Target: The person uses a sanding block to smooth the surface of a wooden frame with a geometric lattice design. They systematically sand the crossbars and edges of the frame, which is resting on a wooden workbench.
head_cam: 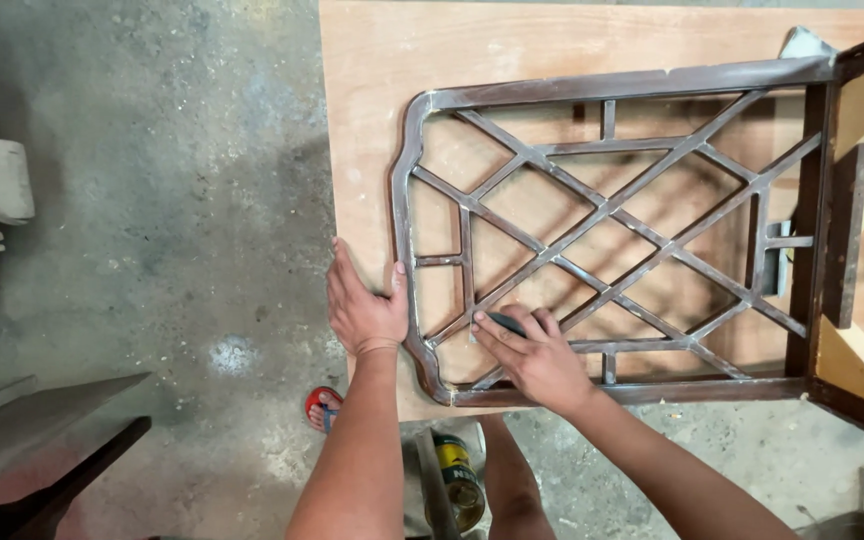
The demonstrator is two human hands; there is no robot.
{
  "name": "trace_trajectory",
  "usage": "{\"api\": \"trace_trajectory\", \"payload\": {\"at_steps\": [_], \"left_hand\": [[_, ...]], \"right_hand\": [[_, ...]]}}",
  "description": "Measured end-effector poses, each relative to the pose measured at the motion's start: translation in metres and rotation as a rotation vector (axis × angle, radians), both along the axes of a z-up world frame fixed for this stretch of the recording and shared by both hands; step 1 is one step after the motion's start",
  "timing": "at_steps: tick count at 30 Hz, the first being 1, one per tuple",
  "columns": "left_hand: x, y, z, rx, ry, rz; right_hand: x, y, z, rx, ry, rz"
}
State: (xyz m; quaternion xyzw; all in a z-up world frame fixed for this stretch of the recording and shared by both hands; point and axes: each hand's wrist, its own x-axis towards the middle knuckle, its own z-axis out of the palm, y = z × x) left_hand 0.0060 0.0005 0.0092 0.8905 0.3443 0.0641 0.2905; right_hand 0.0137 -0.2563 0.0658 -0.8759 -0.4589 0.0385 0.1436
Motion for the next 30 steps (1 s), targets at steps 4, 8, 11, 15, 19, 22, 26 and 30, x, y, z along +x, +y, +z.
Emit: {"api": "trace_trajectory", "payload": {"at_steps": [4,8,11,15,19,22,26,30], "left_hand": [[-0.001,0.001,-0.004,0.01,-0.001,0.001],[-0.002,-0.002,-0.002,0.004,-0.01,0.004],[-0.001,-0.001,-0.005,0.015,-0.017,0.007],[0.001,0.0,-0.006,0.025,-0.032,0.004],[-0.002,-0.001,-0.01,0.037,-0.03,0.011],[-0.001,0.001,-0.006,0.029,-0.013,0.014],[0.003,-0.001,-0.005,0.012,-0.03,0.019],[0.001,-0.002,0.0,0.01,-0.018,0.016]], "right_hand": [[-0.002,-0.012,0.0,-0.04,-0.008,0.01],[0.003,-0.005,0.005,-0.027,0.027,0.037],[0.0,-0.015,0.003,-0.03,0.015,0.037],[0.008,-0.003,0.001,0.006,0.057,0.052],[0.004,-0.011,0.003,-0.012,0.046,0.077],[0.0,-0.013,0.004,-0.052,-0.006,0.032],[0.002,-0.006,0.004,-0.063,-0.013,-0.016],[-0.02,-0.01,0.006,-0.165,0.013,-0.208]]}}
